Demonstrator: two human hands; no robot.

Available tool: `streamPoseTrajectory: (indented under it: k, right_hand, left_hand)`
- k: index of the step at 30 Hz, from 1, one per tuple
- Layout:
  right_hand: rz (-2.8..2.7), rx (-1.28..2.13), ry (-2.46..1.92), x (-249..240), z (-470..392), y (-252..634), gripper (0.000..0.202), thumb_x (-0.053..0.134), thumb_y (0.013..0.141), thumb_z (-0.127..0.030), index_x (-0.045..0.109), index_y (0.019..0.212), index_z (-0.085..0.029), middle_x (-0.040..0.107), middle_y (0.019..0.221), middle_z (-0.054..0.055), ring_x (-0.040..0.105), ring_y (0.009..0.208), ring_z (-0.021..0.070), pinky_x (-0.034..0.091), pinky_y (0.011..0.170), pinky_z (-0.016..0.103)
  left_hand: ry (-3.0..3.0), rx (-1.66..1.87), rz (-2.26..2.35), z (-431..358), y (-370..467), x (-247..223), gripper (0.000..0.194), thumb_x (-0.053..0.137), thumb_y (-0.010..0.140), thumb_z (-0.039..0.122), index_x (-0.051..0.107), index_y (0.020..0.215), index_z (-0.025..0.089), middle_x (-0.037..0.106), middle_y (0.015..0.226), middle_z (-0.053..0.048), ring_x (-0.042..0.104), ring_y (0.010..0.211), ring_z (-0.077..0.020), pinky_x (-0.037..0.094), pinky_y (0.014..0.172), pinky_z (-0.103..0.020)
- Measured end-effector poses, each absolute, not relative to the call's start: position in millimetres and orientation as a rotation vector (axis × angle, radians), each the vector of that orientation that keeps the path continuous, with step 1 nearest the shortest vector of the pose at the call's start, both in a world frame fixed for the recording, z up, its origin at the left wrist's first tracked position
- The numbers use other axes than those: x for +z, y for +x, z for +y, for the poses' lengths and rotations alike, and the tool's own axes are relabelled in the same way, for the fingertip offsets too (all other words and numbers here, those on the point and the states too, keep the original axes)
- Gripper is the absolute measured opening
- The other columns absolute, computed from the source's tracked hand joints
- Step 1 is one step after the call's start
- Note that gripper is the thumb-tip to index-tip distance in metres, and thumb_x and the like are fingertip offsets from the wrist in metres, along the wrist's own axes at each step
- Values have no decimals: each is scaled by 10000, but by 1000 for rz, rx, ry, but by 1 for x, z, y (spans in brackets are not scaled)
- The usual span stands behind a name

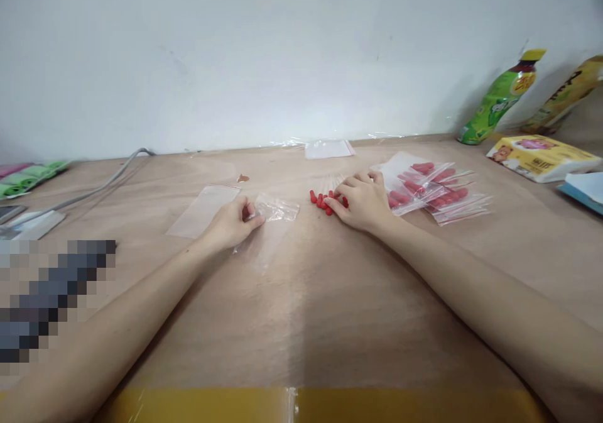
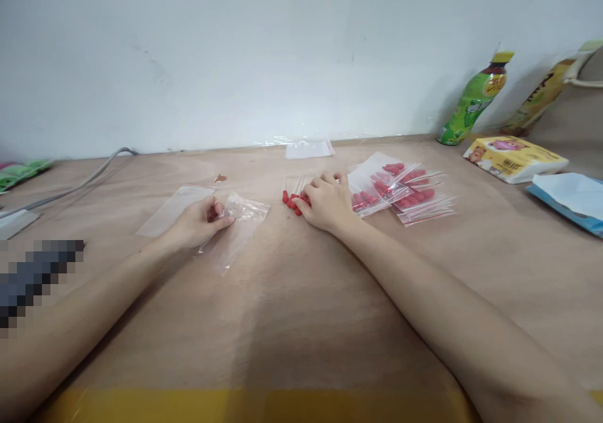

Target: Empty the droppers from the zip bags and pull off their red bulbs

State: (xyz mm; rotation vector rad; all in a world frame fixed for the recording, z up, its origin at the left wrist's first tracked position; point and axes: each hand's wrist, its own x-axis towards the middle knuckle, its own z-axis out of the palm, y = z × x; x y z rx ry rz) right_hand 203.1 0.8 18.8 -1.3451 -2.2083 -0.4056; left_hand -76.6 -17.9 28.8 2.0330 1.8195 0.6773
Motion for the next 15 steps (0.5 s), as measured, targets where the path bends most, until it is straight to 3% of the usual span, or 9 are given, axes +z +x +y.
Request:
streamPoseTrajectory:
  k: [6,12,15]
  right_hand:
    - [-2076,-460,-1677,39,12,223,311,430,839,-378,661,803,-173,642,923,105,484,951,272,268,802,421]
    - [-1921,-374,-2365,65,25,263,404,589,719,-434,625,947,-101,601,990,194,494,1007,335,364,747,400]
    - [-1904,-264,-2499,64,29,273,476,639,659,-476,607,966,-114,601,1004,188,512,1010,332,395,753,404]
  left_hand:
    - [1897,778,2324,-2,-110,53,216,584,698,340,438,749,190,504,642,29,475,547,-120,332,523,-224]
    - [1911,494,2628,11,-153,46,240,552,732,340,485,880,164,497,1023,-93,509,886,-233,391,755,-320]
    - [1900,461,2587,16,-157,35,246,499,774,347,495,927,156,502,1045,-117,509,918,-256,399,777,-344]
